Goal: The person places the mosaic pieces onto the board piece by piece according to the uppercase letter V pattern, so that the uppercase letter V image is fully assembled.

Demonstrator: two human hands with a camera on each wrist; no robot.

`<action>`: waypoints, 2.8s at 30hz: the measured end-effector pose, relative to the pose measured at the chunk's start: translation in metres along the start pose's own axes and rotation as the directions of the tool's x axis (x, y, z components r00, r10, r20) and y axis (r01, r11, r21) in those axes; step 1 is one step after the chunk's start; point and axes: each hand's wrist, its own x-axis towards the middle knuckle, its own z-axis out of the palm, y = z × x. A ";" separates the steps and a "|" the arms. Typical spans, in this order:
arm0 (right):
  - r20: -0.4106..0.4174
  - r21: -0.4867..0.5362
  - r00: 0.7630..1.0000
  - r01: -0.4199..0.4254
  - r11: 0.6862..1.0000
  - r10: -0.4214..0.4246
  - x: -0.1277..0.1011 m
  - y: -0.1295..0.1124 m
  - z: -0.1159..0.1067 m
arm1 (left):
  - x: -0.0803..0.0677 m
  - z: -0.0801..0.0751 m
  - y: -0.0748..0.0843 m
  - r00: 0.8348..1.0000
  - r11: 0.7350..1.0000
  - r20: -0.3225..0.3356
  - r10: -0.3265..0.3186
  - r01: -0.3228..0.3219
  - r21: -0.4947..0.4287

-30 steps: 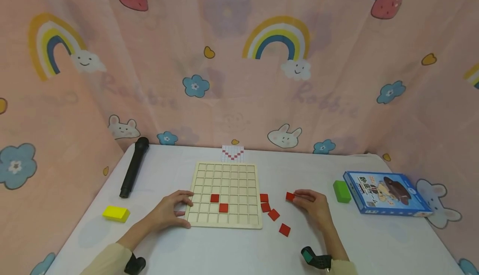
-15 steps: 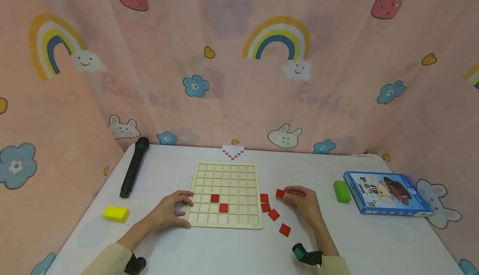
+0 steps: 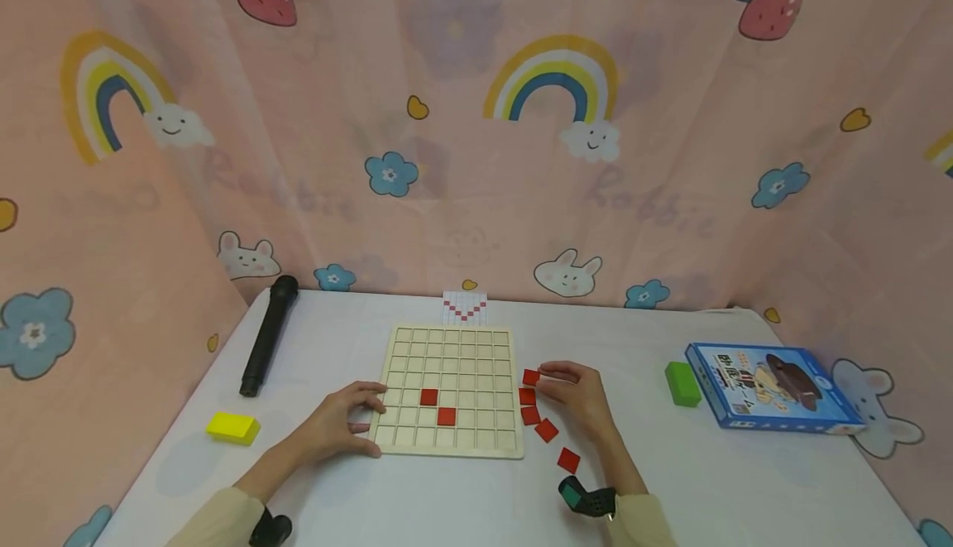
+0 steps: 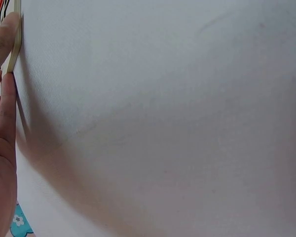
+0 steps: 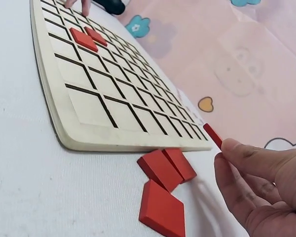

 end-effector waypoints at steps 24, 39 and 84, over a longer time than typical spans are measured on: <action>0.123 0.112 0.984 0.116 0.987 -0.129 0.016 -0.012 0.068 | 0.000 -0.001 0.001 1.000 1.000 -0.003 0.025 -0.025 0.019; 0.200 0.122 0.957 0.189 0.974 -0.211 0.016 -0.020 0.115 | 0.000 0.000 -0.001 1.000 1.000 0.004 -0.003 0.004 -0.017; 0.342 0.159 0.888 0.266 0.951 -0.306 0.017 -0.026 0.123 | 0.003 0.003 0.001 1.000 1.000 0.013 -0.002 0.002 -0.013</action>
